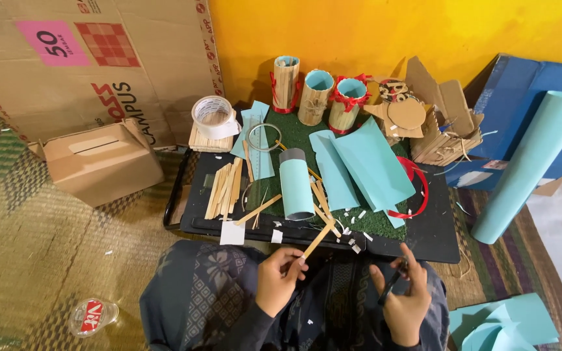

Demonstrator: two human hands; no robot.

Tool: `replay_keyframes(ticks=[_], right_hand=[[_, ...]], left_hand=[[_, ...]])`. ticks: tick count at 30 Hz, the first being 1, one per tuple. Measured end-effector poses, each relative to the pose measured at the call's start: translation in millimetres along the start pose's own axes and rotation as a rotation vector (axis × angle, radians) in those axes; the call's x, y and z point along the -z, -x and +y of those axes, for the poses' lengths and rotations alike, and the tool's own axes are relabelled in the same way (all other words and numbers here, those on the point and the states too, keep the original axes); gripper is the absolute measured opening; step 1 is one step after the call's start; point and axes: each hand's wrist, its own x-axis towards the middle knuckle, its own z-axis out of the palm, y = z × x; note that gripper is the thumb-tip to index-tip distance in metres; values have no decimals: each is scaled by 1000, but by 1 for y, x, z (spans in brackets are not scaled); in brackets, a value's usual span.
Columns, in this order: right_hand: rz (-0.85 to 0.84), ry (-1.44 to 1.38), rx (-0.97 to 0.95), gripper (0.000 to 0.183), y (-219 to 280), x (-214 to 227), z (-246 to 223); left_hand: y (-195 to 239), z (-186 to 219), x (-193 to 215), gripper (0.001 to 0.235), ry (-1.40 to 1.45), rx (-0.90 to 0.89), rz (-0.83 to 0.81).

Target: Cutting small white adhesive squares and sticking them onto wooden sticks and a blue paper cylinder to assemble a craft project.

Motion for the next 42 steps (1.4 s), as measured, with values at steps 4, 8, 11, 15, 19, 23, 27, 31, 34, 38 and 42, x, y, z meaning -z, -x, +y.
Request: replay_keyframes(ticks=[4, 8, 11, 15, 19, 23, 27, 31, 34, 38, 42], right_hand=[[-33, -44, -83, 73, 12, -7, 23], [-100, -14, -224, 69, 22, -11, 36], [-199, 107, -180, 70, 35, -18, 50], [-547, -188, -333, 76, 52, -28, 60], [-802, -298, -437, 71, 56, -36, 41], [-915, -327, -530, 27, 55, -37, 28], [-896, -520, -659, 21, 57, -35, 35], [-854, -253, -493, 72, 56, -42, 28], [-977, -72, -431, 65, 49, -50, 13], [-1067, -168, -455, 55, 46, -70, -2], [-1010, -292, -571, 46, 49, -92, -2]], left_hand=[[-14, -1, -12, 6, 2, -144, 74], [-22, -1, -20, 16, -139, -215, 167], [-11, -2, -22, 31, -563, -362, 274], [16, 17, -20, 24, -431, -409, 125], [19, 23, -16, 34, 9, -348, -98], [12, 12, -9, 15, 189, -266, -148], [5, 15, 2, 17, -217, -522, 216], [-8, -35, 21, 23, 93, -138, 281], [-24, -58, 32, 23, 322, 206, 289], [-26, -48, 33, 21, 195, 296, 334], [-28, -67, 36, 20, 236, 227, 254]])
